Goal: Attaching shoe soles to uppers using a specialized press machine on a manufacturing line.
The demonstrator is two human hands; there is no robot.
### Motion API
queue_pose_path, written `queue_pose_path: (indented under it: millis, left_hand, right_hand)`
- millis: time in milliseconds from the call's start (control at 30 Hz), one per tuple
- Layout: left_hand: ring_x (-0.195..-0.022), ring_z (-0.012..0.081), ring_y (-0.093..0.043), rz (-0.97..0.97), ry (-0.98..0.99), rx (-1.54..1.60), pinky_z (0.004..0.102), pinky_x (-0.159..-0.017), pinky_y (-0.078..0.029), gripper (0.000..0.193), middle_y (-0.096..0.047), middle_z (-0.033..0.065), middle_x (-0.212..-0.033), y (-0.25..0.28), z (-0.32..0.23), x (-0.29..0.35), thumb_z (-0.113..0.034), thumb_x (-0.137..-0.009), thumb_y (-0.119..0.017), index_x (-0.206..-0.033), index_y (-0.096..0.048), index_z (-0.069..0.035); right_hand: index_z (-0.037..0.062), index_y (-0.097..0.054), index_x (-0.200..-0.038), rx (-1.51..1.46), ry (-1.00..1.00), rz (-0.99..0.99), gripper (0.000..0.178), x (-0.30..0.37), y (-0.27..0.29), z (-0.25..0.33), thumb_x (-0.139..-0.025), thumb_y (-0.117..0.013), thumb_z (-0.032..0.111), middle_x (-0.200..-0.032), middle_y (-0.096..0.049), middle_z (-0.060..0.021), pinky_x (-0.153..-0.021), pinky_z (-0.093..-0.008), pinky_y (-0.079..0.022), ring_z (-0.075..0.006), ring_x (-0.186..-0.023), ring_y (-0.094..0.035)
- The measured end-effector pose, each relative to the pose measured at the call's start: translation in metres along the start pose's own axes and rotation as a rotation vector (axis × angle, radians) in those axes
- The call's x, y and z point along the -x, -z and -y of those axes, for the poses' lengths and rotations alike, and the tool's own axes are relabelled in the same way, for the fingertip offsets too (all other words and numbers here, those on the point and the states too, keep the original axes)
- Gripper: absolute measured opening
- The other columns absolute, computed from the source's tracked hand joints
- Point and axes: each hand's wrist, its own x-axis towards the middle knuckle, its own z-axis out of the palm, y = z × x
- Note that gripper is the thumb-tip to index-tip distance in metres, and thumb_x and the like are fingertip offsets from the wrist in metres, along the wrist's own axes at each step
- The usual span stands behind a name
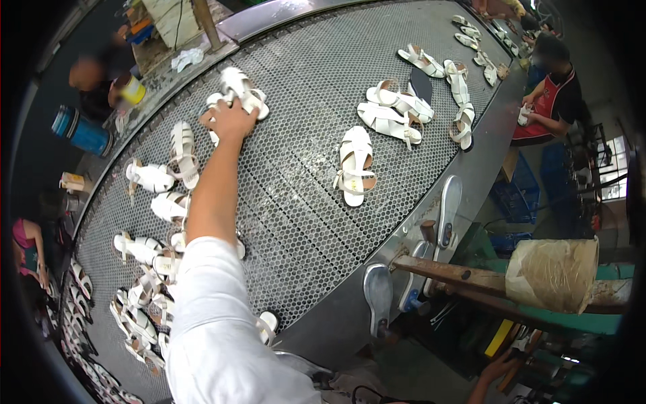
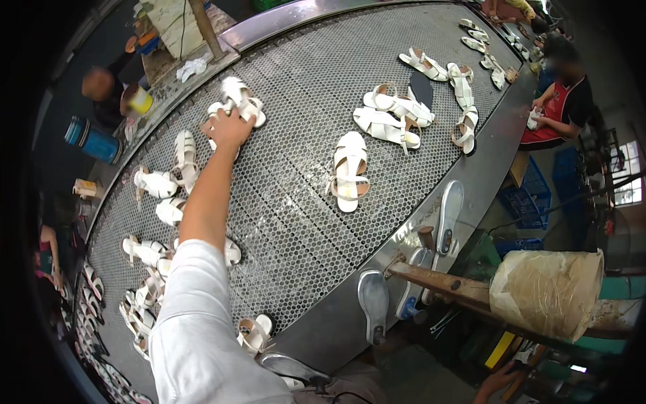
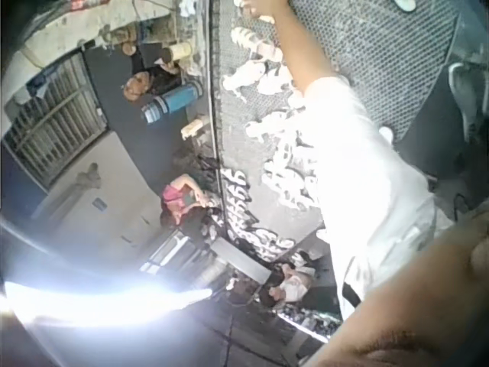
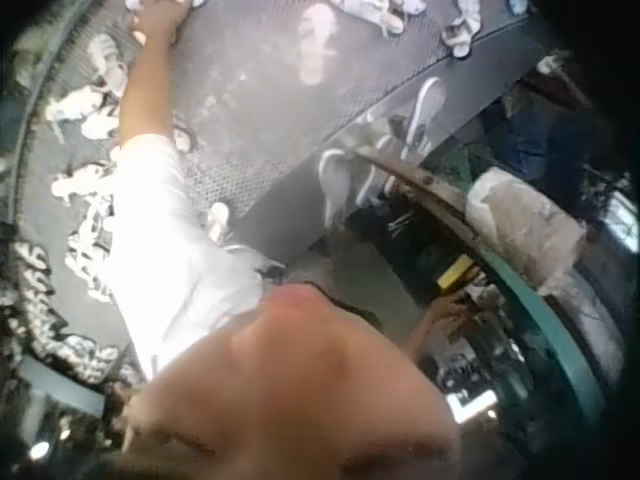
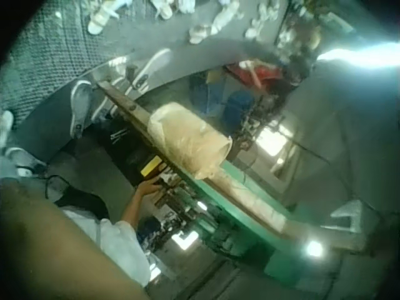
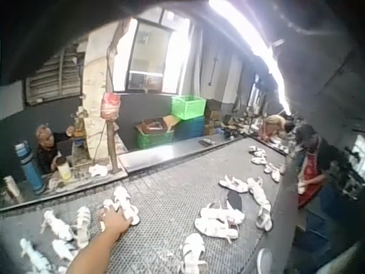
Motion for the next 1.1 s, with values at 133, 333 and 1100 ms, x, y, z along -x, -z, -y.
queue_pose_path:
  millis: [133, 333, 1100]
  left_hand:
    - [-0.152, 0.0452, -0.031, 0.049, -0.456, 0.061, 0.0726, -0.120, -0.019, 0.052, -0.041, 0.0174, -0.163, 0.001, 0.067, 0.134, -0.051, -0.090, -0.066, -0.129, -0.071, -0.017]
    - [-0.158, 0.0361, -0.028, 0.127, -0.772, 0.089, 0.0656, -0.127, -0.009, 0.016, -0.039, 0.0129, -0.166, 0.032, 0.138, 0.367, -0.024, -0.082, -0.074, -0.096, -0.079, -0.019]
    - [-0.154, 0.0275, -0.031, 2.124, -0.904, 1.098, 0.0395, -0.124, -0.023, 0.105, -0.037, 0.0199, -0.165, 0.240, 0.177, 0.722, -0.079, -0.098, -0.046, -0.161, -0.033, 0.004]
  right_hand:
    - [-0.0114, -0.049, -0.143, 0.019, 0.058, 0.027, 0.056, 0.006, 0.023, -0.007, -0.111, -0.056, 0.035, -0.138, -0.059, -0.0302, -0.106, -0.0442, -0.048, -0.0414, -0.126, -0.060]
    - [-0.0114, -0.055, -0.139, 0.042, 0.141, -0.014, 0.059, -0.005, 0.034, -0.013, -0.108, -0.061, 0.038, -0.135, -0.062, -0.0307, -0.104, -0.0449, -0.050, -0.0433, -0.122, -0.062]
    - [-0.0069, -0.070, -0.123, -0.681, -0.397, 0.131, 0.040, 0.000, 0.031, -0.056, -0.096, -0.070, 0.022, -0.122, -0.074, -0.0190, -0.092, -0.0431, -0.053, -0.0333, -0.110, -0.071]
